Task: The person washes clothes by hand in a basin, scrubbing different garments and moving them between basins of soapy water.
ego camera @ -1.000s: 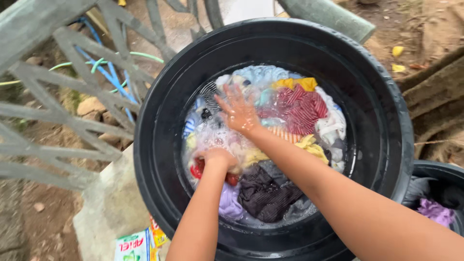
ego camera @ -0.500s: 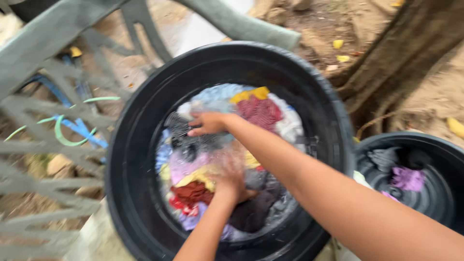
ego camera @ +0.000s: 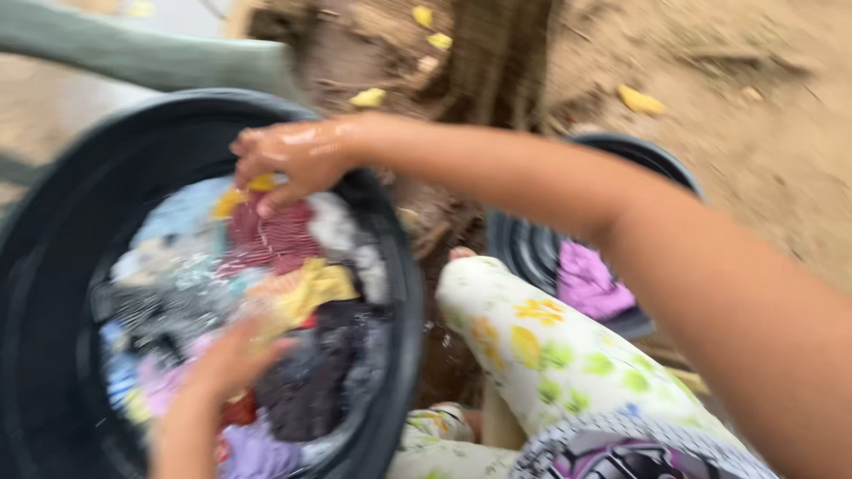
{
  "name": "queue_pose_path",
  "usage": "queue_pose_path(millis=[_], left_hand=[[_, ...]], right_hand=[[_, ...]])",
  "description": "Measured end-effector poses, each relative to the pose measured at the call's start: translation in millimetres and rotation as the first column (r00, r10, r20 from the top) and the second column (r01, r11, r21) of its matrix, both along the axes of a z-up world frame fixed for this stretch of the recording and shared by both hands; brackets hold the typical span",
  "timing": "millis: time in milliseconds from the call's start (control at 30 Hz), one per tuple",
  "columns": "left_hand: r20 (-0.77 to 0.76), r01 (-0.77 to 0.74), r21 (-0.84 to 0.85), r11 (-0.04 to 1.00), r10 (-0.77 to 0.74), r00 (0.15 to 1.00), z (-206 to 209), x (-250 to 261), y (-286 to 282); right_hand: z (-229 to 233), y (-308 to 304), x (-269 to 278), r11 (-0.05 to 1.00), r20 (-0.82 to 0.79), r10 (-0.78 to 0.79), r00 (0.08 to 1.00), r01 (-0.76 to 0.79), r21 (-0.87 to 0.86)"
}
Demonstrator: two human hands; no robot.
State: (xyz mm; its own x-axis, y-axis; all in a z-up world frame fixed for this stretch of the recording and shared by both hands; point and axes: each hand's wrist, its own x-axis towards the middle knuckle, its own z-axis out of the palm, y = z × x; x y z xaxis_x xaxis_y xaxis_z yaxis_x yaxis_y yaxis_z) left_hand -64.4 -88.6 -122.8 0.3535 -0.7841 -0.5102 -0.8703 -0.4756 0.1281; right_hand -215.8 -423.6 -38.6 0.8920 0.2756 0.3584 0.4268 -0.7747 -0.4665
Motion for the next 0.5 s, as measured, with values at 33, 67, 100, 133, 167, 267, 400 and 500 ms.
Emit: queue_pose_path(millis=[33,67,100,133,167,267,400,500], left_hand=[[0.006,-0.126,0.039,0.991,0.126,0.992,17.8,13.5,0.1],[0.076,-0.101,-0.047,0.994,0.104,0.992,34.7,19.5,-6.4],[0.271,0.024,-0.162,0.987,0.021,0.962,54.7,18.3,-13.7],[0.46,0.168,-0.25,0.954,-0.036,0.887,82.0,14.8,-20.4],[0.548,0.239,-0.341,0.909,-0.014,0.836,104.5,3.2,-31.7],[0.308,0.163,-0.683,0.712,0.078,0.948,156.0,-60.6,-86.8],[0.28,0.241,-0.758,0.606,-0.031,0.959,195.3,-160.7,-164.0],[0.345,0.389,-0.763,0.516,-0.185,0.92,177.1,-222.9,-219.5]], right_hand=[[6.1,-12.8,-22.0,0.996,-0.023,-0.035,0.999,0.037,0.077],[13.0,-24.6,-45.6,0.985,-0.047,-0.069,0.996,0.075,0.152],[21.7,-35.9,-69.1,0.98,-0.037,-0.098,0.995,0.103,0.172],[28.7,-46.8,-94.5,0.973,-0.027,-0.127,0.992,0.13,0.192],[31.8,-56.5,-119.9,0.965,-0.021,-0.154,0.988,0.155,0.212],[26.6,-87.2,-189.5,0.904,-0.106,-0.243,0.964,0.265,0.336],[-31.7,-120.5,-269.9,0.772,-0.256,-0.416,0.873,0.488,0.409],[-107.7,-144.4,-323.7,0.708,-0.284,-0.558,0.78,0.626,0.326]])
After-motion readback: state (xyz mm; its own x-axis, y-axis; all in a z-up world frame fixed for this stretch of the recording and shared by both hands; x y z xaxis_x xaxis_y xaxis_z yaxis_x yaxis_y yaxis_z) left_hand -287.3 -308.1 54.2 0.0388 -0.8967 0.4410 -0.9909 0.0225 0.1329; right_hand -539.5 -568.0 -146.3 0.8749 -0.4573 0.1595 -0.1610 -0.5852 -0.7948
